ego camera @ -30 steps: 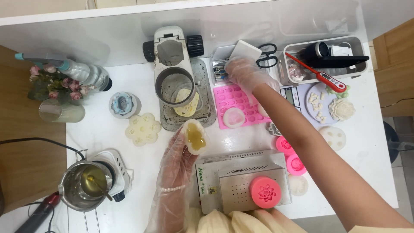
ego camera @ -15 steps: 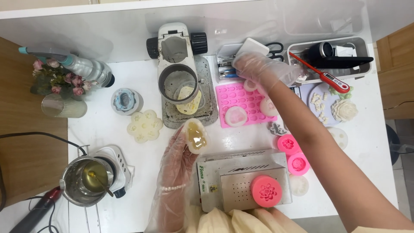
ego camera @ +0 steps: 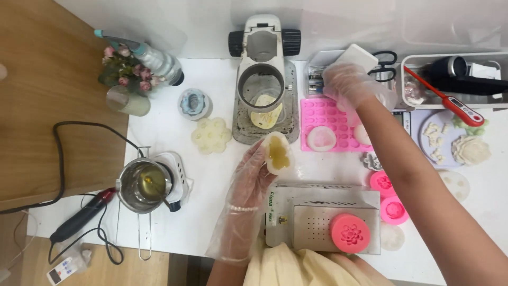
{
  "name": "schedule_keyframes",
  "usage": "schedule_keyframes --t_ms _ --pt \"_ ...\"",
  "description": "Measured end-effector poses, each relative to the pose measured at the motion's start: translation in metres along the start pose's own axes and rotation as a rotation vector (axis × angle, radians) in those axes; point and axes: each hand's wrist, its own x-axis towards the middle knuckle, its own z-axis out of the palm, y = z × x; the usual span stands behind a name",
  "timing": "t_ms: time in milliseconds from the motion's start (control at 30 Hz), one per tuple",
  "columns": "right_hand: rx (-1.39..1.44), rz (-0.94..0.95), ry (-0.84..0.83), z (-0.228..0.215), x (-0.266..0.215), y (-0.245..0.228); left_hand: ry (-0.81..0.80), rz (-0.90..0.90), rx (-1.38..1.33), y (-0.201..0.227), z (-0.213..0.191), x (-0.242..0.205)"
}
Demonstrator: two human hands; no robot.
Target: Pouring melted wax into various silicone molds to create candles at a workbench.
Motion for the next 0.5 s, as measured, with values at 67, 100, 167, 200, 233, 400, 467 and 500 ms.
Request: schedule_keyframes --t_ms 67,100,167,200,233,400,467,500 --pt "-0.159 -0.068 -0.009 0.003 -0.003 0.000 0.015 0.009 0.020 0.002 0.003 -0.001" --pt "-0.316 -0.130 -0.024 0.005 -0.005 -0.001 0.031 0.009 0.040 0.002 0.003 -0.003" --pt "-0.208 -0.067 0.119 0.091 0.069 0.024 0.057 0.035 0.036 0.000 0.008 -0.006" --pt "-0.087 0.018 0.254 0.126 0.099 0.043 0.069 0.049 0.043 0.000 0.009 -0.007" --pt "-0.093 -0.014 0.261 0.132 0.096 0.042 0.087 0.073 0.031 -0.001 0.009 -0.012" --pt "0.110 0.042 0.147 0.100 0.070 0.042 0.040 0.044 0.039 -0.004 0.004 -0.005" --pt "0.081 0.029 0.087 0.091 0.078 0.033 0.033 0.066 0.017 -0.013 -0.009 -0.001" --pt "0.061 0.030 0.026 0.088 0.080 0.030 0.021 0.076 0.006 -0.017 -0.015 0.002"
